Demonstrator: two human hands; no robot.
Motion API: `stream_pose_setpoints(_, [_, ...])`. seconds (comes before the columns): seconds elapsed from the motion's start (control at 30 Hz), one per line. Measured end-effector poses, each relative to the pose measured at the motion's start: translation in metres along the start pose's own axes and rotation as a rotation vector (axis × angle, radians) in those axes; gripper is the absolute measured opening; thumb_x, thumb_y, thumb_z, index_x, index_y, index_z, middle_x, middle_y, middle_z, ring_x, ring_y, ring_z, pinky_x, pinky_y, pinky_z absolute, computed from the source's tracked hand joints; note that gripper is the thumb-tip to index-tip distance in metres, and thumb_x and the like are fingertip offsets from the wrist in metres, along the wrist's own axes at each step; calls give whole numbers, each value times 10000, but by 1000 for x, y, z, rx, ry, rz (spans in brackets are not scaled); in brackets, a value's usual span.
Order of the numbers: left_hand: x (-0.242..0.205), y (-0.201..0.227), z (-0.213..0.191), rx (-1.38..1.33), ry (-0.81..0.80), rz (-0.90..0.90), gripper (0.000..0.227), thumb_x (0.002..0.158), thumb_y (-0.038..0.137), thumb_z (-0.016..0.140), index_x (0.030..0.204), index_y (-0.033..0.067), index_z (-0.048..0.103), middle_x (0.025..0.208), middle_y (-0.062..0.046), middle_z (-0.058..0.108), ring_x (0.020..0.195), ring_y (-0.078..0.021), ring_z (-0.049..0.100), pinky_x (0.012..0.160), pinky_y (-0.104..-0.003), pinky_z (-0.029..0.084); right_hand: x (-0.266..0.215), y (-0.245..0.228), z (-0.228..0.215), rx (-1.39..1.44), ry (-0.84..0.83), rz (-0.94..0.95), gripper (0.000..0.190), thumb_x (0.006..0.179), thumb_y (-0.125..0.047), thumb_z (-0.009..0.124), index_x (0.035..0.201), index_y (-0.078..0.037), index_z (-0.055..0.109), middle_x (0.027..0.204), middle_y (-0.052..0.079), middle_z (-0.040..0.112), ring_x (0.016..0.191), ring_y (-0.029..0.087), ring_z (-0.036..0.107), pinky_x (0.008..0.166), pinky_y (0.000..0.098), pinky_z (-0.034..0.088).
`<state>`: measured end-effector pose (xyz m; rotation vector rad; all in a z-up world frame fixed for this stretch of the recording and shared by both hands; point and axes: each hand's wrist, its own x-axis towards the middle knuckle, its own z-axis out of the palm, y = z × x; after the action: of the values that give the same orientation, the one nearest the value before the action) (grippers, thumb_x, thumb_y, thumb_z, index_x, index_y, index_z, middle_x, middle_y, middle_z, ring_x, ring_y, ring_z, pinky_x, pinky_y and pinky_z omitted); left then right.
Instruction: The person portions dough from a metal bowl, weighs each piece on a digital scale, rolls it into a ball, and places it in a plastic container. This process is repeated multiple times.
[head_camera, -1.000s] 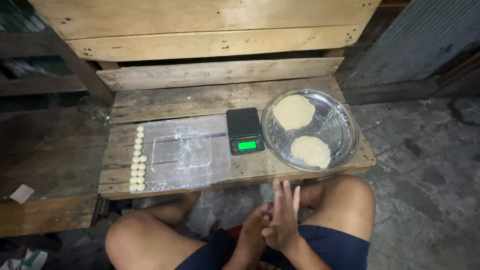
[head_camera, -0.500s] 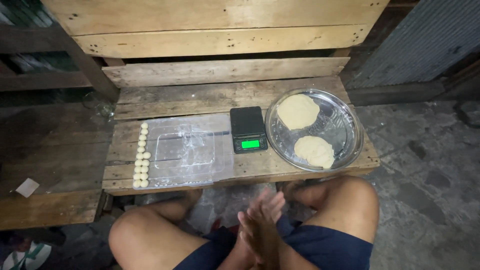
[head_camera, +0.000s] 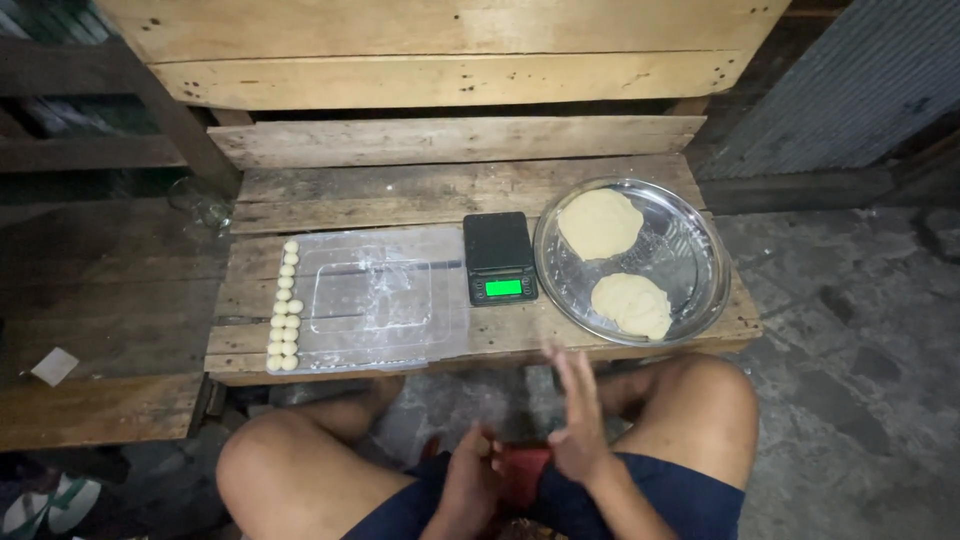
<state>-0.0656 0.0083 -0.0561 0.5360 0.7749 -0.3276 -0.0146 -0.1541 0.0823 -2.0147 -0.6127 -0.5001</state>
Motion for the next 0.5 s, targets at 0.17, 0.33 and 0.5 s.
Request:
stream_pose_setpoints(0.17, [7,39,-31,88,-132,200,369,917,117,667,1280,53,648,1088,-196,742,931,-284,688,801,-353,515,7,29,-36,153,246,232,848,1033,-626,397,1568,27,317,1461,273,559,1411,323,517,1235,428,348])
stream_pose_setpoints(0.33, [-28,140,-1,529,-46,520,407,894,287,707,1242,93,618,1081,-179,800,780,-241,749,700,-333,583,-24,83,-35,225,323,367,755,1056,-548,408,1554,16,341,1332,309,611,1221,361,625,1127,466,446])
stream_pose_setpoints(0.5, [-16,250,5,861,142,898,99,914,136,720,843,71,695,675,-95,711,629,-170,634,640,-310,520,-28,98,-23,319,247,422,589,1100,-343,341,1548,39,368,1295,318,628,1209,432,633,1132,537,390])
